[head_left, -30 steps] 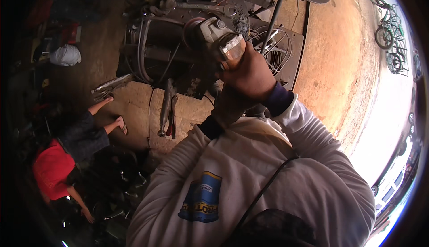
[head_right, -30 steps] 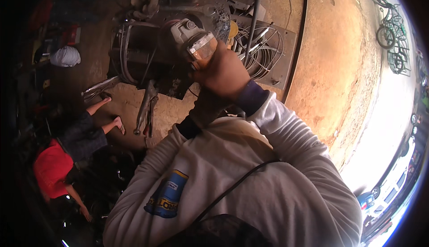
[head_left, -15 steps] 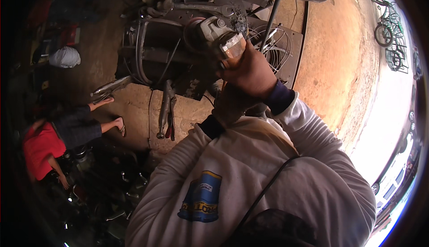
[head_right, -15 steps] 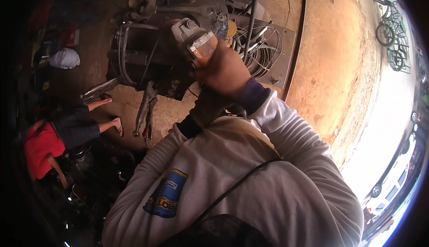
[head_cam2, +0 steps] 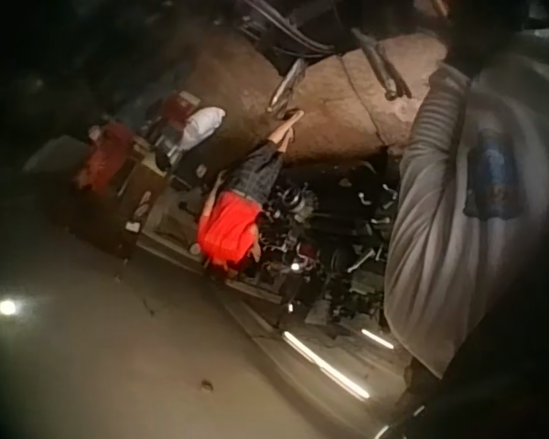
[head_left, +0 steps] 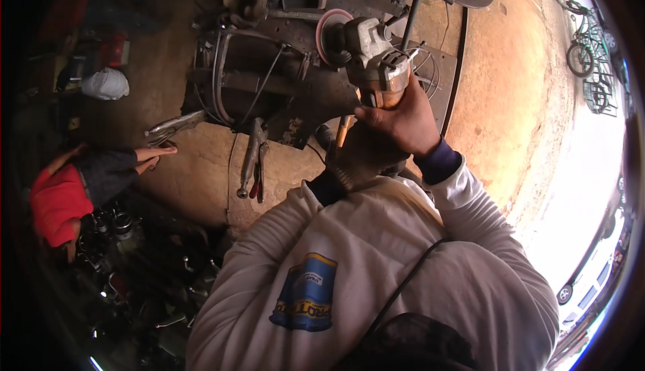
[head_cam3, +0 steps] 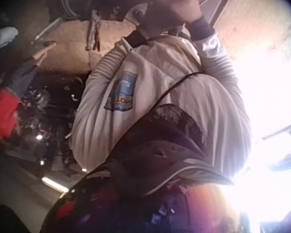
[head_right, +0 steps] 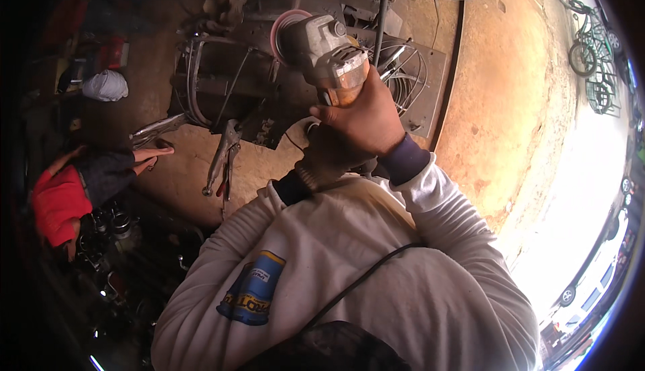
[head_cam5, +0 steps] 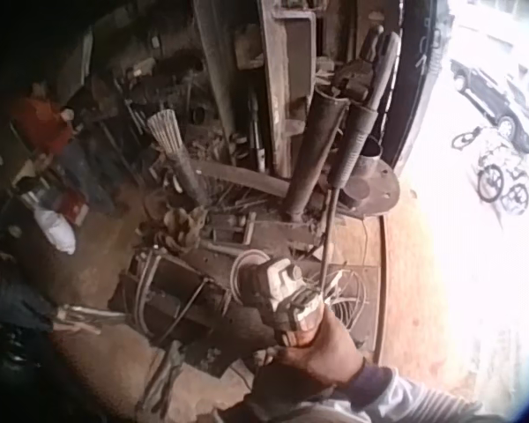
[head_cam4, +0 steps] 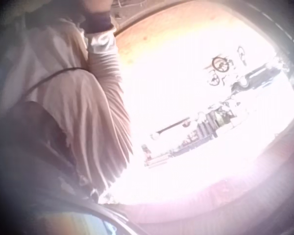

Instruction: The person uses a grinder on a metal structure, then uses a wrench to tighten bolts on the same assembly while it is held in place by locking pliers.

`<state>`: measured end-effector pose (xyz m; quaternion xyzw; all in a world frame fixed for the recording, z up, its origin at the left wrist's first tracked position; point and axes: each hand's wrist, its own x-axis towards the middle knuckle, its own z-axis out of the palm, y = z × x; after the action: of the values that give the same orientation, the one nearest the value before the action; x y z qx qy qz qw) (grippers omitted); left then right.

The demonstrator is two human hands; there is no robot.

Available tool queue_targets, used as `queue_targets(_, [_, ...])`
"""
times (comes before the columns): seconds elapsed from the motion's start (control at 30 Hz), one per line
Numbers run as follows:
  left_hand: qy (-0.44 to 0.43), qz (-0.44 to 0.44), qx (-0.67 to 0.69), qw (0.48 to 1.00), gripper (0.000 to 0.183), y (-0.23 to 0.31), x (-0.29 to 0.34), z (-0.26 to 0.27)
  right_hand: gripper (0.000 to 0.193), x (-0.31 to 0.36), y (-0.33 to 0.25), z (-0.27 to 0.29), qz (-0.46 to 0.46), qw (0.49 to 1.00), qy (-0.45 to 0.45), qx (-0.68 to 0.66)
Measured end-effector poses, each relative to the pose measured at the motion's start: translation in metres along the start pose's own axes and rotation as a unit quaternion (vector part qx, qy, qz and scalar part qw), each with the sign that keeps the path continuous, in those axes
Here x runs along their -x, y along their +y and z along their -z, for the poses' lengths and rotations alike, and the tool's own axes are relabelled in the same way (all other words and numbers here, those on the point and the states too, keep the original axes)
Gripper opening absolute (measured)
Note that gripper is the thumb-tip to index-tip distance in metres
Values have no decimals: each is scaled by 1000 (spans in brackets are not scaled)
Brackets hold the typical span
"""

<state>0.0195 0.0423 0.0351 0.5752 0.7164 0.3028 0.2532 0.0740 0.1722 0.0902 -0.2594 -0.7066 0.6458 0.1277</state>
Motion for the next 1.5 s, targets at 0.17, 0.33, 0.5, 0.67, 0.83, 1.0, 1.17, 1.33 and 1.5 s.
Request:
queue_targets(0.17, [-115,148,314,931,64,39,-20,31,73,20,11,10,56,984,34,-165])
queue_targets(0.33, [47,50,479,875,65,13,-9,-11,77,34,25,18,47,973,15,-225])
queue_targets(0.5, [38,142,215,966,68,21,5,-2,77,48,49,36,-10,958,-83,-274])
queue_targets(0.67, [46,313,56,947,65,16,61,-8,73,87,113,69,-127,967,-206,-72])
queue_targets(0.83, [3,388,-55,920,67,14,110,-14,63,134,176,108,-212,957,-190,58])
queue_targets(1.0, [-70,443,-141,883,61,-18,134,-28,61,159,215,129,-273,949,-129,91])
queue_targets(1.17, [-107,468,-212,851,54,-66,138,-48,53,182,240,144,-320,935,-108,105])
queue_targets(1.33, [-33,520,-193,831,59,-111,103,-76,50,218,253,157,-333,925,-103,153])
queue_targets(1.5, [49,490,-219,843,79,-166,85,-98,50,231,252,177,-398,892,-106,186])
